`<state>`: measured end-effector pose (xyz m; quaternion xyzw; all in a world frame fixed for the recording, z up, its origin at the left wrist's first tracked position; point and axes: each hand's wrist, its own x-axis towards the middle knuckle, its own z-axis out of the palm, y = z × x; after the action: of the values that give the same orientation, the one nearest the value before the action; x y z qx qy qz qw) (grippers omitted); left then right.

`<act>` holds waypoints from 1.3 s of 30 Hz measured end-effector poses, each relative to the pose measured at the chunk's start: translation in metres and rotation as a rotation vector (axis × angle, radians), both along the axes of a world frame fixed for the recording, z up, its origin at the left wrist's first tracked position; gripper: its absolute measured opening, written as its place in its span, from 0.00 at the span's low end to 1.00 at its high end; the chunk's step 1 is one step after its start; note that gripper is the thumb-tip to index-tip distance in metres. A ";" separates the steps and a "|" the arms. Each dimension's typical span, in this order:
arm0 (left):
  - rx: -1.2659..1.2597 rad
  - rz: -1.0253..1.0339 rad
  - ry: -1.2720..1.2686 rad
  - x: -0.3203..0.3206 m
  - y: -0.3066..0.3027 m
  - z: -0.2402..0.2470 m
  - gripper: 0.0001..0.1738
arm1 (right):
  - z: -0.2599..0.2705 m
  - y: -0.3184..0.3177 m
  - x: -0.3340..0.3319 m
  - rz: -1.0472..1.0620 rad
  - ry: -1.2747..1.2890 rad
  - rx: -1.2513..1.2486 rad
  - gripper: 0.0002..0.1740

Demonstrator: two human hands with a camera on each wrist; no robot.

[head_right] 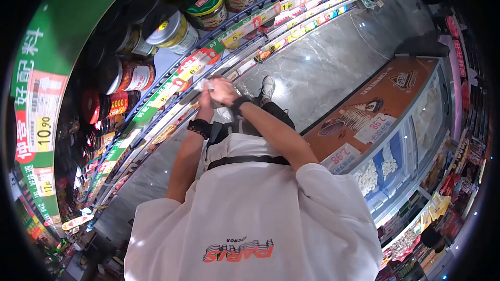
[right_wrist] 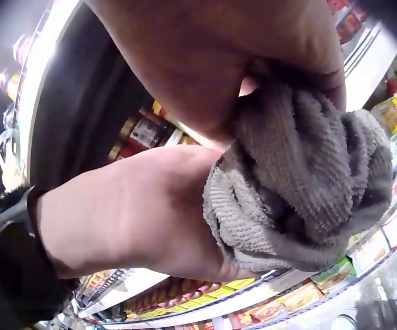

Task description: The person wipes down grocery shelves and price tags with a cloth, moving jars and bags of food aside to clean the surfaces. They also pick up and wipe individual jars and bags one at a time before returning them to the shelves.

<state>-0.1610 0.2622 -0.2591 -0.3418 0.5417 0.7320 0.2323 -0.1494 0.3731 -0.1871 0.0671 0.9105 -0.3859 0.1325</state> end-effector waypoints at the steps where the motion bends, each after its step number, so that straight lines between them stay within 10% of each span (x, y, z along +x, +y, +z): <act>1: 0.073 -0.003 0.044 0.002 0.011 -0.006 0.28 | -0.005 0.013 0.003 0.006 0.014 0.015 0.26; 6: 0.013 -0.040 0.015 -0.006 0.069 0.059 0.26 | 0.003 0.059 0.000 -0.108 0.067 -0.016 0.26; 24: -0.169 0.091 -0.038 -0.044 0.157 0.019 0.22 | -0.009 0.154 -0.041 -0.061 0.097 -0.079 0.21; 39: -0.255 -0.021 0.077 -0.034 0.086 0.025 0.19 | 0.000 0.073 -0.035 -0.090 0.013 -0.021 0.23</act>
<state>-0.1950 0.3485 -0.2340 -0.3345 0.6423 0.6673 0.1740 -0.1843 0.4463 -0.1871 0.1039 0.9033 -0.4015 0.1098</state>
